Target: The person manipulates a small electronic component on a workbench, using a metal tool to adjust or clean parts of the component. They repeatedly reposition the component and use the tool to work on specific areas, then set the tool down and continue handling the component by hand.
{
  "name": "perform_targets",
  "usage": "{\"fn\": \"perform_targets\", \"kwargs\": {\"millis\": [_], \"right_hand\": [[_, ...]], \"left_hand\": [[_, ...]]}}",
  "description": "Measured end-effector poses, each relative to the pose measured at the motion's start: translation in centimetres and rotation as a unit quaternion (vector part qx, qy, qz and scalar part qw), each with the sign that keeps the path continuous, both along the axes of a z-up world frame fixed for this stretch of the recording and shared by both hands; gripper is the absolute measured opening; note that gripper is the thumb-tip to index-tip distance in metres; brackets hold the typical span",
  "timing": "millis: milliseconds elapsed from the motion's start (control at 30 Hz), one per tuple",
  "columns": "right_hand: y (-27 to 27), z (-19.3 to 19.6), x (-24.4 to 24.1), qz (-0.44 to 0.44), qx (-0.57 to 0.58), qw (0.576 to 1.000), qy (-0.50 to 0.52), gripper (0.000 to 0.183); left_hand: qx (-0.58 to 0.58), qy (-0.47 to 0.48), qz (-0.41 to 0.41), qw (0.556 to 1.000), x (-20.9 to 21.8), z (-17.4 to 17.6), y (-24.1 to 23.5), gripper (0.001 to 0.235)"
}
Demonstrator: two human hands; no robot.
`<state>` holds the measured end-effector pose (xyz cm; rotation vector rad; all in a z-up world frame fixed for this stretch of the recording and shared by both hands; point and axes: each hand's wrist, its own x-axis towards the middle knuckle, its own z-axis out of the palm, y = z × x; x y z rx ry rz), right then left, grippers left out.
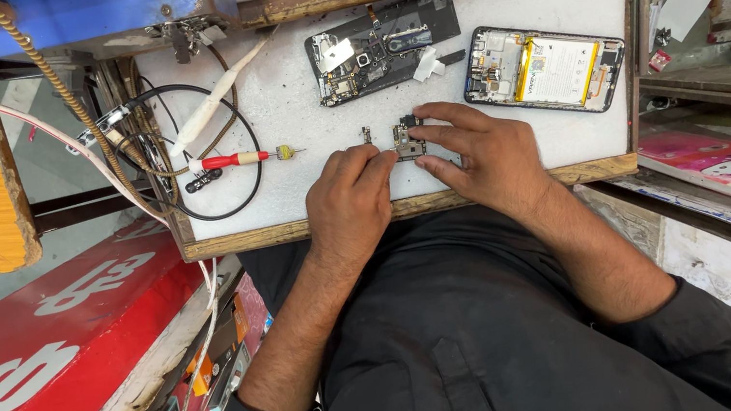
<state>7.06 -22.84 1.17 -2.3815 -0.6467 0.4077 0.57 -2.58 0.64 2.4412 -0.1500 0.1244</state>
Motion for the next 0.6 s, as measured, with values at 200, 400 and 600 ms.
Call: {"fn": "perform_targets", "kwargs": {"millis": [200, 400, 600], "right_hand": [[0.15, -0.14, 0.01, -0.001, 0.000, 1.000, 0.012, 0.037], [0.07, 0.27, 0.17, -0.001, 0.005, 1.000, -0.008, 0.035], [0.43, 0.69, 0.34, -0.008, 0.014, 1.000, 0.000, 0.036]], "left_hand": [[-0.001, 0.008, -0.020, 1.000, -0.13, -0.18, 0.00, 0.024], [-0.003, -0.008, -0.009, 1.000, 0.04, -0.13, 0.02, 0.025], [-0.014, -0.013, -0.008, 1.000, 0.13, 0.00, 0.18, 0.025]]}}
